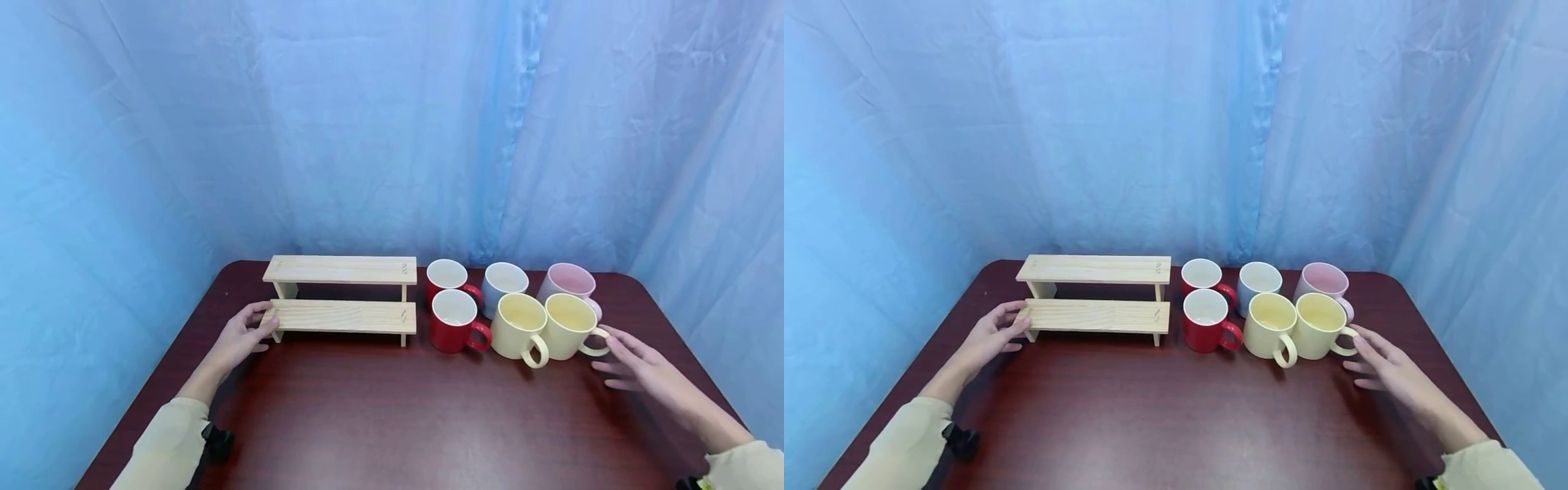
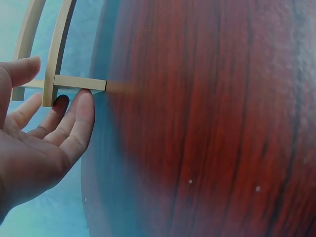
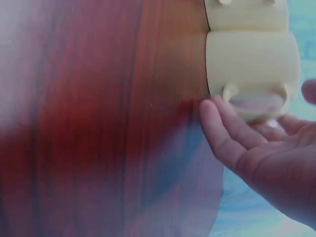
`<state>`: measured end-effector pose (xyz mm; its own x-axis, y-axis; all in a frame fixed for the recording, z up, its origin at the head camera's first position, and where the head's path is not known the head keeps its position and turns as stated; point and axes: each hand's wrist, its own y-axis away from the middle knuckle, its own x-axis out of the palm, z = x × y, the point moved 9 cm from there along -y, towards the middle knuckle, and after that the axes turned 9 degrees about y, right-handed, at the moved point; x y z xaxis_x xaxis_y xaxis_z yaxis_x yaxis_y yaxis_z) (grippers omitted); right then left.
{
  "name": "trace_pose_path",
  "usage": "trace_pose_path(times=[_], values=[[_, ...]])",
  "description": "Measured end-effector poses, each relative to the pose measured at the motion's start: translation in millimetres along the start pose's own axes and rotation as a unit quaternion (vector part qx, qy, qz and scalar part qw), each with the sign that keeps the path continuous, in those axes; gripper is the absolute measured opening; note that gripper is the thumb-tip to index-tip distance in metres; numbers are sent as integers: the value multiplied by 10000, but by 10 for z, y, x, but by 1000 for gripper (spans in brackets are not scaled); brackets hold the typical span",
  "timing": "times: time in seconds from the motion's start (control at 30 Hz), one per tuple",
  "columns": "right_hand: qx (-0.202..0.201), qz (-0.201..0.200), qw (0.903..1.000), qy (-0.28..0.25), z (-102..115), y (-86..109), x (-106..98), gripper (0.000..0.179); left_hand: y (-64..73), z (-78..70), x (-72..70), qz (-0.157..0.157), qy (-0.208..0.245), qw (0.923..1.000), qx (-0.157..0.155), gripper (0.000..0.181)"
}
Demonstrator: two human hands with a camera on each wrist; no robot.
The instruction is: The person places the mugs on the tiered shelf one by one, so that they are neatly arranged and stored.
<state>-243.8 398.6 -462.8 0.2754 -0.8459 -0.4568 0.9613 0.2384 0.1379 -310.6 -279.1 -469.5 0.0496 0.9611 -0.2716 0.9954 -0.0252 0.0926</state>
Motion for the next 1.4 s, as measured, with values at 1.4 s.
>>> trace_pose_path(times=[1.4], values=[[-438,1354,9822,-1222,-120,-188,59,36,-121,172,-55,44,733,9917,-1059,63]])
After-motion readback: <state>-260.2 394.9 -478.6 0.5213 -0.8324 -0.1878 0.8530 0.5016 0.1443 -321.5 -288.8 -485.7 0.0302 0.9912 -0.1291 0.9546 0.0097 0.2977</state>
